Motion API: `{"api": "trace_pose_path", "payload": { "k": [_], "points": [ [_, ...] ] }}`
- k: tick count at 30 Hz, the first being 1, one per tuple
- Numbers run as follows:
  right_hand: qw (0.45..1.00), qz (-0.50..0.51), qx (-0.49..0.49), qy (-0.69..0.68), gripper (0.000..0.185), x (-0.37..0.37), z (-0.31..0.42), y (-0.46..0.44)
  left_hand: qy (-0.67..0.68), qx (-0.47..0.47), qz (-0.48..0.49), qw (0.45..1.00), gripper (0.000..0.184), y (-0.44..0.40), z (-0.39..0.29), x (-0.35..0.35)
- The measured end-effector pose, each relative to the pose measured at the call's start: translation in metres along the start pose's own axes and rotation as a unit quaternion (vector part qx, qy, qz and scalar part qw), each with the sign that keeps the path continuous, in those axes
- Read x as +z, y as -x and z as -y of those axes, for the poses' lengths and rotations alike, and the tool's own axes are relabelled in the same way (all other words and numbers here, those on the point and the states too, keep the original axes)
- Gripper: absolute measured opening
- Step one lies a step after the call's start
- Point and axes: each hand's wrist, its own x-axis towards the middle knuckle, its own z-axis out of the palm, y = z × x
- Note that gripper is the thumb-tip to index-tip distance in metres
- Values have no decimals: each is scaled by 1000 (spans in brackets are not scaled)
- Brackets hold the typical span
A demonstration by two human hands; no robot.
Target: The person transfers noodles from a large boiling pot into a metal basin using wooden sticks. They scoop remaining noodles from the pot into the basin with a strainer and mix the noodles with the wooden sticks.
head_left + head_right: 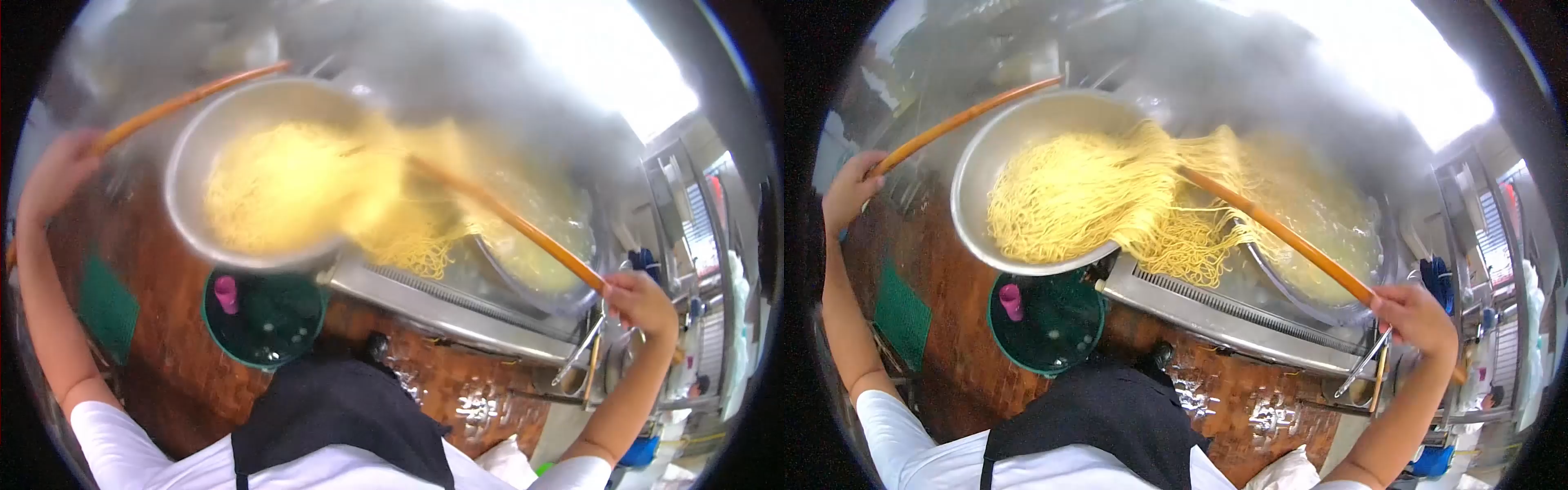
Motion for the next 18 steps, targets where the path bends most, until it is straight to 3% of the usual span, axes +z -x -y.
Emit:
{"api": "trace_pose_path", "payload": {
  "k": [3,4,6,8,11,14,16,18],
  "points": [
    [998,-38,47,-30,26,0,-51,25,92,39,76,992,35,-67,-96,2],
    [996,-51,69,2,25,-1,-58,36,119,43,112,986,34,-85,-141,0],
    [993,-68,97,26,24,2,-78,43,115,174,103,973,35,-133,-195,28],
    [984,-86,80,131,25,5,-99,43,147,177,196,953,36,-165,-281,36],
    [975,-87,51,200,26,18,-113,24,94,206,222,949,33,-213,-384,84],
    [976,-94,68,183,25,44,-120,-16,-30,218,218,951,27,-252,-468,162],
    [979,-79,65,179,26,64,-136,-63,-112,203,207,951,26,-238,-523,181],
    [982,-59,60,169,29,86,-152,-122,-188,276,189,923,25,-224,-556,204]
  ]
}}
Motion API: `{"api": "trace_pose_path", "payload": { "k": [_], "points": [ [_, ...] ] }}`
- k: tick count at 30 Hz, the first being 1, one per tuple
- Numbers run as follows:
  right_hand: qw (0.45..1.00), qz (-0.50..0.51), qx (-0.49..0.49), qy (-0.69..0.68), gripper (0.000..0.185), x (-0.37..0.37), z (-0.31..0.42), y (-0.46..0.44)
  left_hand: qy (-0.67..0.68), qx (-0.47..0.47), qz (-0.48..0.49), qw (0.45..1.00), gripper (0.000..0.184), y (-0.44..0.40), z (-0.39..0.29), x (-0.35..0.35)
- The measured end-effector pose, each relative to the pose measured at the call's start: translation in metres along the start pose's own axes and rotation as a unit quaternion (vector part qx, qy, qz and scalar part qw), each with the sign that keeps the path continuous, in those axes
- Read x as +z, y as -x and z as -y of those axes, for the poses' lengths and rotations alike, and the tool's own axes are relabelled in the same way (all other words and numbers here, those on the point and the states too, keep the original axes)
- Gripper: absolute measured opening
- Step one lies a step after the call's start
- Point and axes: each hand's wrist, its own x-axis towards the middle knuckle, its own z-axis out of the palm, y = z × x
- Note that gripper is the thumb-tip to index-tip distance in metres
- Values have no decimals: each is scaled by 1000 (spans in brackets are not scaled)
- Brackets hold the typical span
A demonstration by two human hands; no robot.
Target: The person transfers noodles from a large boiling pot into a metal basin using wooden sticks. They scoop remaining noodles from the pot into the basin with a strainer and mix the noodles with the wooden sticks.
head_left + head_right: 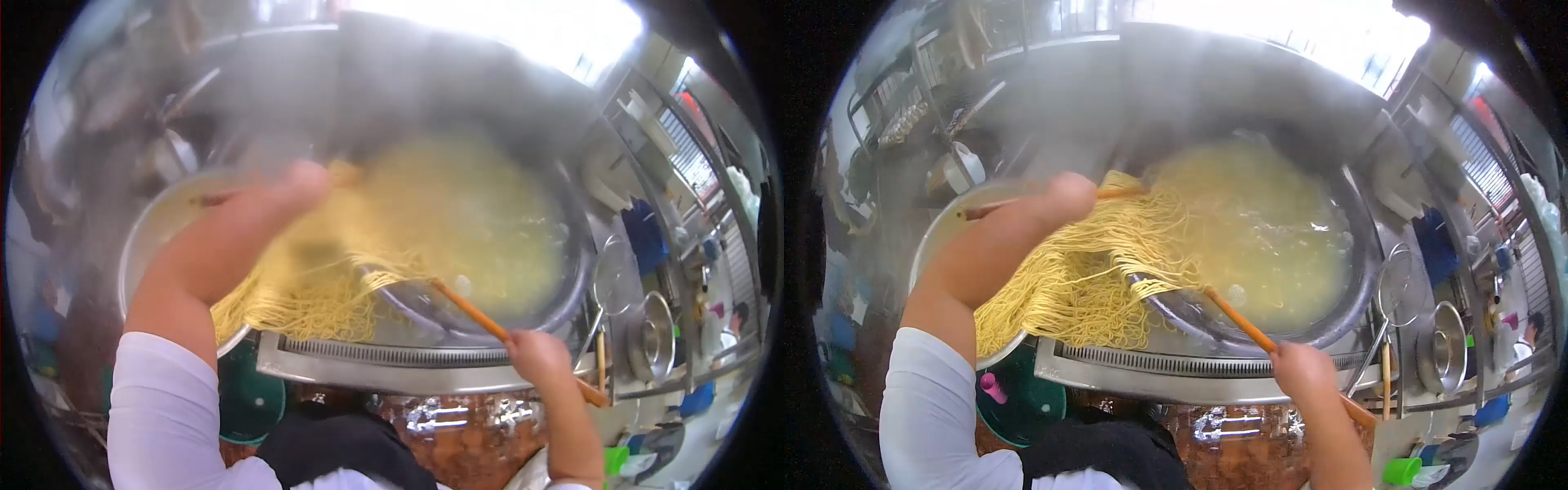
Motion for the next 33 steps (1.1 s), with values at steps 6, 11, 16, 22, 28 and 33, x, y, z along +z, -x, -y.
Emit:
{"api": "trace_pose_path", "payload": {
  "k": [6,11,16,22,28,33],
  "points": [
    [996,-22,-17,-89,30,66,40,-140,-22,39,116,992,23,25,-44,-34],
    [978,-38,-36,-202,31,79,49,-129,224,54,130,964,23,59,-44,-9],
    [959,-49,-63,-270,32,88,52,-87,417,50,185,888,27,53,-35,115],
    [945,-49,-73,-316,31,71,65,-27,769,-95,227,590,28,119,-69,160],
    [956,-70,-133,-254,31,0,95,2,853,-67,164,490,25,169,-35,178],
    [950,-63,-231,-202,34,-75,165,28,895,-70,41,438,33,224,30,191]
  ]
}}
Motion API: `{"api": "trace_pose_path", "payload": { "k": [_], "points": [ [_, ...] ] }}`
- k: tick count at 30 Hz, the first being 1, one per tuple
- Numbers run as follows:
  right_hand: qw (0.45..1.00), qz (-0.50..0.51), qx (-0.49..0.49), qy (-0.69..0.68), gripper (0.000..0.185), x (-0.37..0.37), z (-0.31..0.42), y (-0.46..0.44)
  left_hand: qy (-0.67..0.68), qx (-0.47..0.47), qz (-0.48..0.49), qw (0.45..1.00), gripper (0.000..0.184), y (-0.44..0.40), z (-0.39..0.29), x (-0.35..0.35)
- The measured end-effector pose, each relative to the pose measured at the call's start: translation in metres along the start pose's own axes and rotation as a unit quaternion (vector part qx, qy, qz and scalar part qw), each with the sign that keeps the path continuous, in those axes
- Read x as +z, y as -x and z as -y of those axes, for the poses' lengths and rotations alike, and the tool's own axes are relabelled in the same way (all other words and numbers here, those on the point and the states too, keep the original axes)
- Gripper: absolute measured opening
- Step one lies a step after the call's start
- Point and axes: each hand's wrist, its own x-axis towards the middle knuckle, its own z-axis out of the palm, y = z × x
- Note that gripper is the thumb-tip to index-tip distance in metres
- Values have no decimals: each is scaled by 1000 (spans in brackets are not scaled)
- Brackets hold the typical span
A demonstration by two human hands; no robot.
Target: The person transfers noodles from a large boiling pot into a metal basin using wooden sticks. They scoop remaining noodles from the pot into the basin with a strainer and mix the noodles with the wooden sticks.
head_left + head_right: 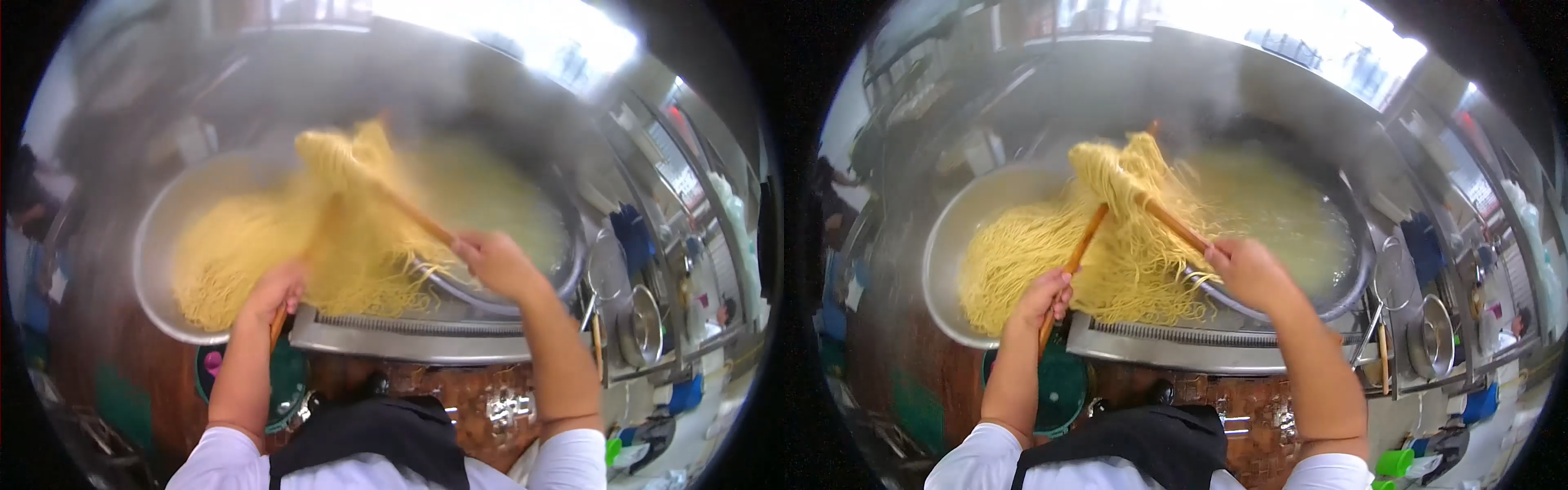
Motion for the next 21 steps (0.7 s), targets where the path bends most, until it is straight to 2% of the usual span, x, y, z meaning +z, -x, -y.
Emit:
{"api": "trace_pose_path", "payload": {
  "k": [3,4,6,7,8,9,10,12,16,18,20,21],
  "points": [
    [992,4,-77,104,36,-11,74,-19,-38,49,-81,995,35,47,-25,-45],
    [990,12,-90,106,36,-11,99,-26,-31,50,-95,994,35,62,-26,-64],
    [969,44,-132,206,36,-3,148,-35,-72,37,-140,987,34,95,-26,-109],
    [967,45,-142,207,36,10,167,-42,-134,32,-152,979,29,112,-27,-130],
    [946,72,-147,281,35,30,182,-50,-130,33,-162,978,29,130,-20,-163],
    [918,96,-150,354,34,49,194,-56,-365,111,-161,910,28,146,-10,-199],
    [915,96,-160,357,34,67,201,-59,-578,178,-151,782,28,159,-3,-221],
    [894,85,-171,405,32,96,208,-60,-642,15,-171,747,30,229,-34,-222],
    [895,141,-162,391,29,60,216,-49,-536,-107,-242,801,35,340,-87,-210],
    [909,106,-174,363,29,23,202,-41,-627,-60,-280,725,36,382,-77,-244],
    [947,149,-61,277,33,-21,199,-15,-583,-99,-301,749,35,403,-84,-252],
    [952,154,-42,261,34,-38,185,-10,-587,-93,-296,748,35,404,-97,-245]
  ]
}}
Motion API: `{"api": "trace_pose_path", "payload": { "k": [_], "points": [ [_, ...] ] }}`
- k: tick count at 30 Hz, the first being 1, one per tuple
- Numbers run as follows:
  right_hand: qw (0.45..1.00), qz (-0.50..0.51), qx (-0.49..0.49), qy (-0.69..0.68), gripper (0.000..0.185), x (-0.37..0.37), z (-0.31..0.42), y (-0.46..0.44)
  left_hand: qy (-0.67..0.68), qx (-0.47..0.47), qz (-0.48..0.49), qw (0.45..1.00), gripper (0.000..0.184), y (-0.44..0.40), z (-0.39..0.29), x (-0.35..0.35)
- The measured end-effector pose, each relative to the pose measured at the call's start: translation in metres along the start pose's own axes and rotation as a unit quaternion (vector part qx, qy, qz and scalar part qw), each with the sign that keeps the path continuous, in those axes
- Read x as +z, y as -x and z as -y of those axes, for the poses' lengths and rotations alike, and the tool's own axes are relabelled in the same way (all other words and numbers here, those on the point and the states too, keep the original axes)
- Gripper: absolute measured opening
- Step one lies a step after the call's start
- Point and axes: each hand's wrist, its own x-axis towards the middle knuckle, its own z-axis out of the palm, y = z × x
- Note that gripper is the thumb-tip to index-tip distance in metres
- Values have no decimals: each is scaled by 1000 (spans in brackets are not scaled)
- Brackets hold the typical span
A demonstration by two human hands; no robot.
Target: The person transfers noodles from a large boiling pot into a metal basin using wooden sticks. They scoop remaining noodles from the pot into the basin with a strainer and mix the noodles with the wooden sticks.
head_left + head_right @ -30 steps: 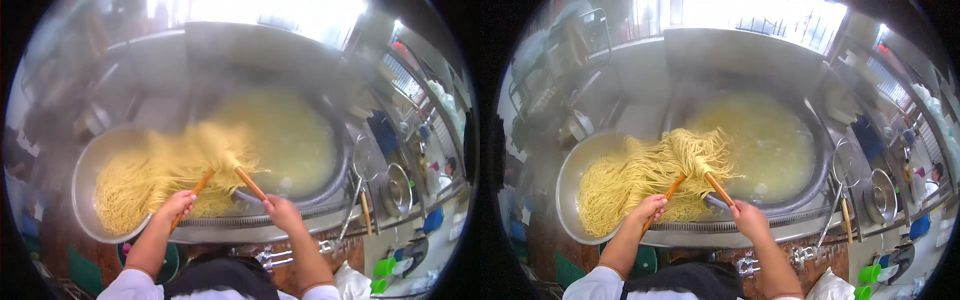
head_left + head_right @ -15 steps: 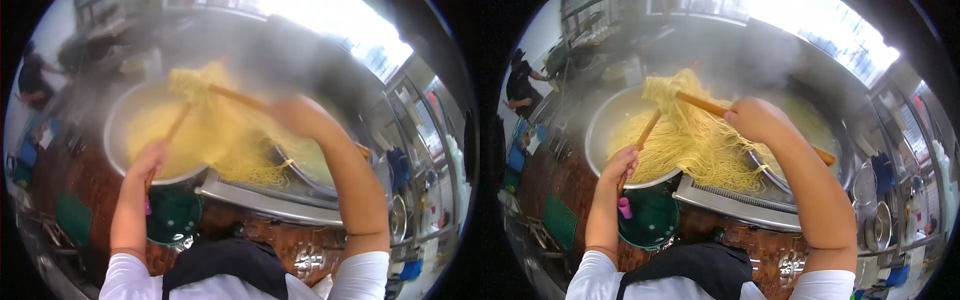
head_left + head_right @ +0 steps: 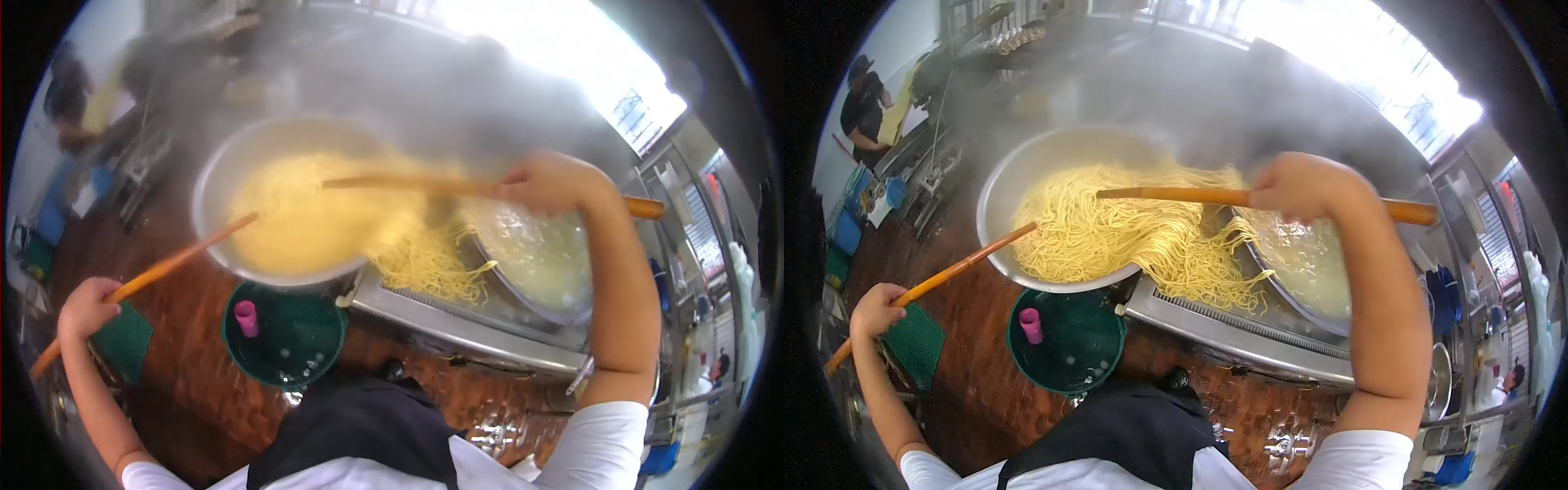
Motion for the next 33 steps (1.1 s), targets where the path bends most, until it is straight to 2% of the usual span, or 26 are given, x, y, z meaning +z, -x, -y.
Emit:
{"api": "trace_pose_path", "payload": {
  "k": [2,3,5,6,7,9,11,13,14,16,17,19,21,23,25,27,29,30,32,33],
  "points": [
    [999,3,27,-46,35,-6,-41,26,6,-71,12,997,31,2,-26,-19],
    [997,-2,40,-72,35,-4,-61,41,3,-64,11,998,31,-6,-25,-22],
    [982,-20,112,-151,33,7,-101,70,10,24,-54,998,25,-28,-20,-29],
    [976,-23,129,-173,32,15,-121,82,42,-70,-30,996,22,-21,-84,-41],
    [969,-27,146,-196,32,25,-140,94,38,-61,-31,997,22,-34,-95,-40],
    [938,-64,214,-264,30,51,-178,116,-50,189,-133,972,25,-64,-118,-30],
    [912,-64,276,-295,29,73,-216,136,-16,204,-58,977,27,-71,-201,-34],
    [879,-79,381,-276,26,94,-247,151,-53,265,-44,962,31,-105,-250,-23],
    [875,-81,387,-280,26,110,-267,158,-54,278,-43,958,33,-114,-286,-13],
    [867,-106,455,-175,25,149,-321,164,-54,336,-30,940,34,-157,-347,12],
    [885,-96,452,-62,30,174,-358,167,-53,379,-17,924,33,-189,-375,28],
    [871,-110,474,68,35,188,-346,162,-102,377,-2,921,34,-227,-449,55],
    [871,-35,487,52,33,210,-359,139,-159,337,7,928,31,-230,-516,73],
    [872,-3,489,11,28,232,-358,102,-241,305,-16,921,30,-265,-560,113],
    [890,6,456,6,28,267,-361,56,-320,320,17,891,28,-260,-595,139],
    [909,-2,417,-16,27,293,-358,5,-341,356,37,869,26,-240,-620,163],
    [919,-31,390,-56,26,308,-346,-41,-376,299,8,877,25,-228,-638,204],
    [931,-32,360,-45,26,314,-335,-60,-379,299,10,876,25,-212,-647,201],
    [947,-42,316,-36,25,309,-316,-84,-476,439,58,760,26,-178,-659,177],
    [951,-49,303,-41,25,305,-306,-87,-479,438,61,758,26,-175,-660,179]
  ]
}}
